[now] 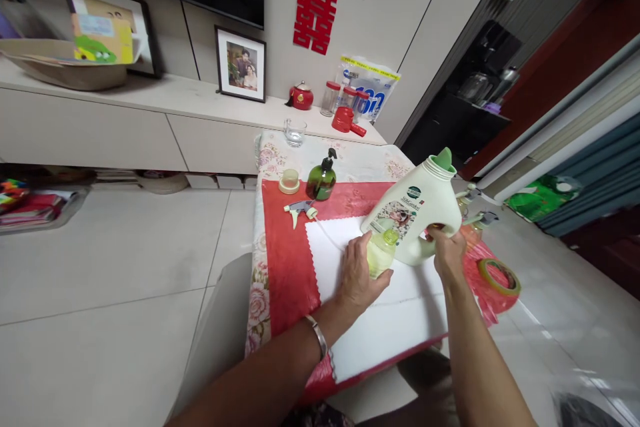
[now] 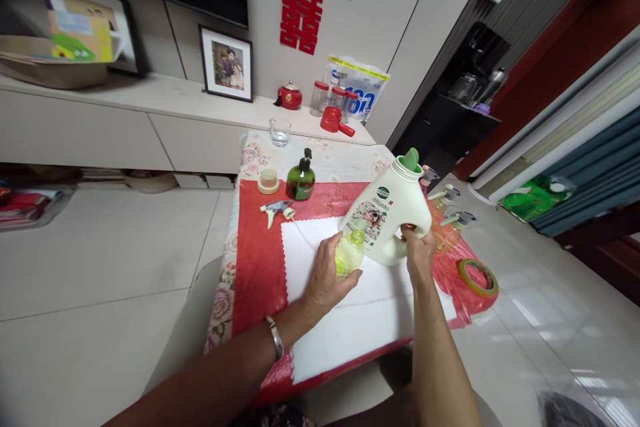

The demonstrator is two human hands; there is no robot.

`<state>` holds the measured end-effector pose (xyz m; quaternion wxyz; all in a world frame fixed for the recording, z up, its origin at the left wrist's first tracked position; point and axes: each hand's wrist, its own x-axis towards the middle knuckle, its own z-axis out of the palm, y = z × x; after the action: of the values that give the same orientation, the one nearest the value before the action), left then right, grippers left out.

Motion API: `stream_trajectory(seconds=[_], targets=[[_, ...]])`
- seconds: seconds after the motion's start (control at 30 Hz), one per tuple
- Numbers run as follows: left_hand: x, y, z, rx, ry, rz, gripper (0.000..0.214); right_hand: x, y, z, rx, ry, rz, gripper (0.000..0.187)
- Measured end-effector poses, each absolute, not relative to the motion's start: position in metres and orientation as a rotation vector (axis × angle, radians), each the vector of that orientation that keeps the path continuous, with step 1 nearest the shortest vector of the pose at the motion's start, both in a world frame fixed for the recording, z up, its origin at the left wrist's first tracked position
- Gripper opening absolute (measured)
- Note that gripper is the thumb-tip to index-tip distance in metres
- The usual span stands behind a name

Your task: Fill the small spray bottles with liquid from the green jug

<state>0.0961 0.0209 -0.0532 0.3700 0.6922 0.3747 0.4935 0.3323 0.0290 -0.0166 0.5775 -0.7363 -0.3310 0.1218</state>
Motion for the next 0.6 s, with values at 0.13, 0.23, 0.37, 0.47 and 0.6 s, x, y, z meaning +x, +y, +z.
stream_trajectory(seconds=[0.13, 0.23, 0.37, 0.47, 0.6], targets=[[0.098, 0.022, -0.055, 1.758, 0.97, 1.265, 0.086, 0.331, 0.032, -0.017, -1.764, -0.752, 0.264, 0.041], [0.098, 0.022, -0.055, 1.74, 0.961, 1.261, 0.085, 0.332, 0.03, -0.019, -1.766, -0.77, 0.271, 0.041], [0.095, 0.021, -0.053, 1.689, 0.94, 1.255, 0.083, 0.337, 0.026, -0.016, -1.742, -0.808, 0.324, 0.04], [0.091, 0.02, -0.05, 1.632, 0.917, 1.242, 0.083, 0.34, 0.025, -0.01, -1.719, -0.826, 0.355, 0.038], [0.088, 0.019, -0.048, 1.608, 0.908, 1.223, 0.082, 0.334, 0.028, -0.001, -1.68, -0.795, 0.303, 0.031]])
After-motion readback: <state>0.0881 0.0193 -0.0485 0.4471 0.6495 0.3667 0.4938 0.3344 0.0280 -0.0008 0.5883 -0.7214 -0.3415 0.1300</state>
